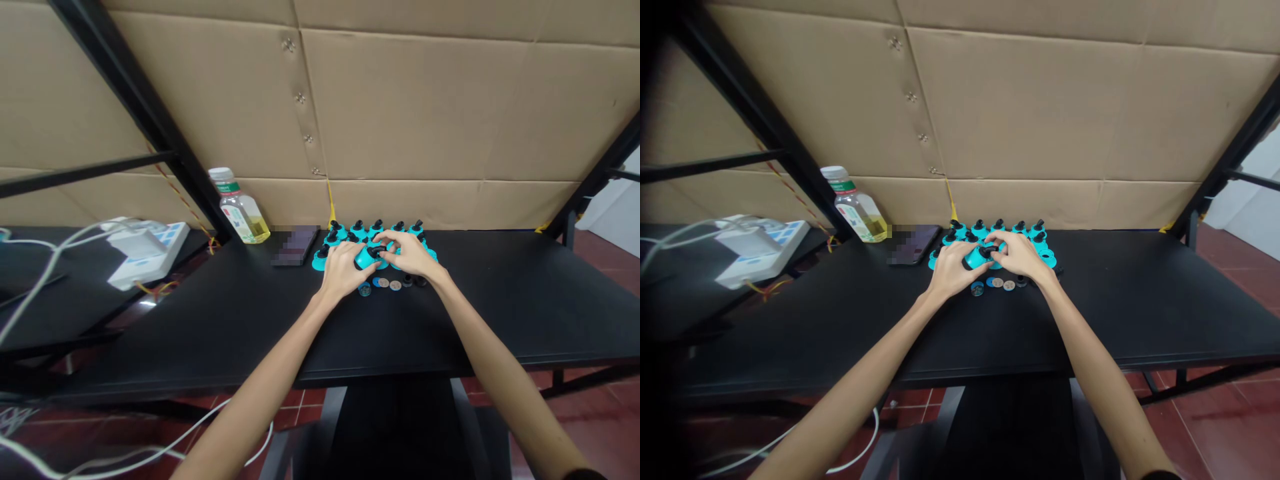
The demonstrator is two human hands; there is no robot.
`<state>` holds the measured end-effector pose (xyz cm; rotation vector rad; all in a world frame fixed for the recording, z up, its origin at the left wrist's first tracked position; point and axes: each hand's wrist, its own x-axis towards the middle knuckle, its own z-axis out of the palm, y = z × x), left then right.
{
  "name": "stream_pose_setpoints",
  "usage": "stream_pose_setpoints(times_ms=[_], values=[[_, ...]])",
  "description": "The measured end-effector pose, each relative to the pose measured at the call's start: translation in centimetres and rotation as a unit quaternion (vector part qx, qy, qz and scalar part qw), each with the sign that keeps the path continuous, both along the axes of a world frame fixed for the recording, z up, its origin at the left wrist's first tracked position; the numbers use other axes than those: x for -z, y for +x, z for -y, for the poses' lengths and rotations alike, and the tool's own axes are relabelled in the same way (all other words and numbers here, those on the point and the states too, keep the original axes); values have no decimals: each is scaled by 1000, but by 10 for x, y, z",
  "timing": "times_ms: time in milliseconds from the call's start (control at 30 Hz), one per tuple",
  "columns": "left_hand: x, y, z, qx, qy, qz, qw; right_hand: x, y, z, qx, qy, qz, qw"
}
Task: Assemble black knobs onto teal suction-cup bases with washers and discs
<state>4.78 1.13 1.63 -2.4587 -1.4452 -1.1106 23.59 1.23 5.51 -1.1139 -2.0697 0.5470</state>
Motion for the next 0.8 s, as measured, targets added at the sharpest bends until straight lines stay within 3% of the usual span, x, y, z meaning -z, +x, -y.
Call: stream_pose_setpoints(times_ms=[267, 600, 800], values=[[1, 1, 1, 8, -4, 6, 1000, 0, -2, 0, 33, 6, 68, 997], [-3, 1, 2, 36, -5, 14, 999, -4, 3, -4, -57, -14, -37, 998], [-6, 0, 5, 38, 9, 31, 999, -4, 0, -1, -20, -15, -46, 999]])
